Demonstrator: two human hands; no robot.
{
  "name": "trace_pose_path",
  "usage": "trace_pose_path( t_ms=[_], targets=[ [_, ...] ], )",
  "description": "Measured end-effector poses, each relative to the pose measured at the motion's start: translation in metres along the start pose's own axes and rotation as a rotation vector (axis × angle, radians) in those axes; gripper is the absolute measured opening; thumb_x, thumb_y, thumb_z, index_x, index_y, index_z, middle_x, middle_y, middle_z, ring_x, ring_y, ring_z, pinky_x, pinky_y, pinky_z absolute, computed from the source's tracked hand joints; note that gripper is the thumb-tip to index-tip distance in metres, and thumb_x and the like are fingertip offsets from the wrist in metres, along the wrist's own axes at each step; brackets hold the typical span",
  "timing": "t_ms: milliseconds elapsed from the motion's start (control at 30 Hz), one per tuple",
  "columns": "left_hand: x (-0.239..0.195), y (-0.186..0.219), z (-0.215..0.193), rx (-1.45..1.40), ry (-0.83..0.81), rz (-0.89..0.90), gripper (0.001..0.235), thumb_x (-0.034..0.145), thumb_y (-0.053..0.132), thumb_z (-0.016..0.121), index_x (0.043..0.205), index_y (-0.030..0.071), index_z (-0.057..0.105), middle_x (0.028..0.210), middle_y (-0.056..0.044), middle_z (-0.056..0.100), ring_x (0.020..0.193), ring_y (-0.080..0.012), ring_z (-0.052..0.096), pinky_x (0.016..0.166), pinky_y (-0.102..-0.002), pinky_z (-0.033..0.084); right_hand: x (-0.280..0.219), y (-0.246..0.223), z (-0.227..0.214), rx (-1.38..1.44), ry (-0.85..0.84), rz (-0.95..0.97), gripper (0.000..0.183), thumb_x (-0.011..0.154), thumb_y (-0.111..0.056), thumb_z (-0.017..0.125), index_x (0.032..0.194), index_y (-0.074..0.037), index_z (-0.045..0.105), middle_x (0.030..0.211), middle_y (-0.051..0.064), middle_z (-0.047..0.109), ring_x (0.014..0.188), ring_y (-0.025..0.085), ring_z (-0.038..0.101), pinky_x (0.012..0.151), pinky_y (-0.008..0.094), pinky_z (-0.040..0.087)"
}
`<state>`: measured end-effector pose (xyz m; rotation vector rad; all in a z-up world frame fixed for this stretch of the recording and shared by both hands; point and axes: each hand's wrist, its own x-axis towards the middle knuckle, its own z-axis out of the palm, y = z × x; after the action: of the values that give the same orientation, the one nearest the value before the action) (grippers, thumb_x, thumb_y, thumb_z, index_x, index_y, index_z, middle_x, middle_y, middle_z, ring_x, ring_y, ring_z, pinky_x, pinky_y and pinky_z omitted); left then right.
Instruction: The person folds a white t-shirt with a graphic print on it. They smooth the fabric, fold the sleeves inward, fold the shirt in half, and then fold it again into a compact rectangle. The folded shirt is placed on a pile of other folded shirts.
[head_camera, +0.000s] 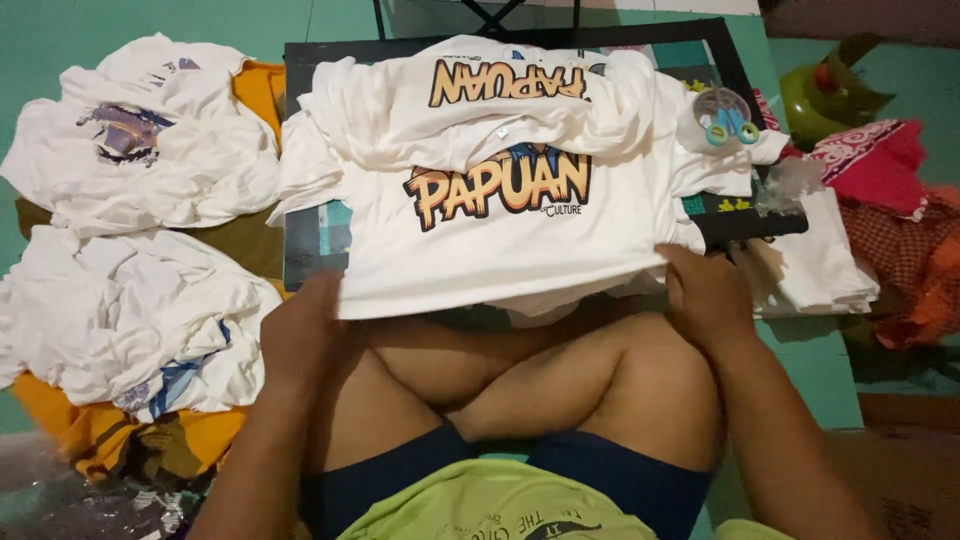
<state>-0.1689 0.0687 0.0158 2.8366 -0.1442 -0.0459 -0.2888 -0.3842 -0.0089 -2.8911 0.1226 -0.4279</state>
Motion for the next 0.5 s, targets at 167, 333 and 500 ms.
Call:
trace_pose_path(
  t_ms=[167, 333, 500],
  targets=[
    [0.012, -0.008, -0.047, -0.170, -0.372, 0.043, 0.066, 0.078, 0.028, 0.079, 0.141, 0.022, 0.059, 0.111, -0.012, 0.073, 0.108, -0.0374, 0.071, 0.096, -0.054, 0.054, 0.019, -0.003, -0.036, 0.251, -0.322, 0.099, 0.030, 0.094, -0.010, 0.063, 0.123, -0.011, 0.070, 0.108, 0.018, 0.077, 0.101, 0.040, 0.073, 0.092, 0.051, 0.055],
    [0.059, -0.026, -0.015, -0.110, -0.211, 0.372, 0.039, 0.086, 0.025, 0.077, 0.123, 0.013, 0.069, 0.106, -0.019, 0.076, 0.101, -0.0456, 0.072, 0.088, -0.060, 0.057, 0.051, 0.019, -0.012, 0.327, -0.219, -0.025, 0.017, 0.095, -0.013, 0.066, 0.108, -0.004, 0.072, 0.100, 0.022, 0.075, 0.101, 0.044, 0.070, 0.091, 0.053, 0.054],
    [0.135, 0.035, 0.040, -0.046, 0.156, 0.730, 0.045, 0.085, 0.028, 0.080, 0.127, 0.015, 0.069, 0.118, -0.011, 0.070, 0.111, -0.0344, 0.068, 0.088, -0.047, 0.054, 0.123, 0.004, 0.019, -0.092, -0.028, -0.262, 0.021, 0.100, -0.029, 0.063, 0.112, -0.015, 0.072, 0.116, 0.009, 0.068, 0.110, 0.034, 0.066, 0.095, 0.049, 0.051]
  ],
)
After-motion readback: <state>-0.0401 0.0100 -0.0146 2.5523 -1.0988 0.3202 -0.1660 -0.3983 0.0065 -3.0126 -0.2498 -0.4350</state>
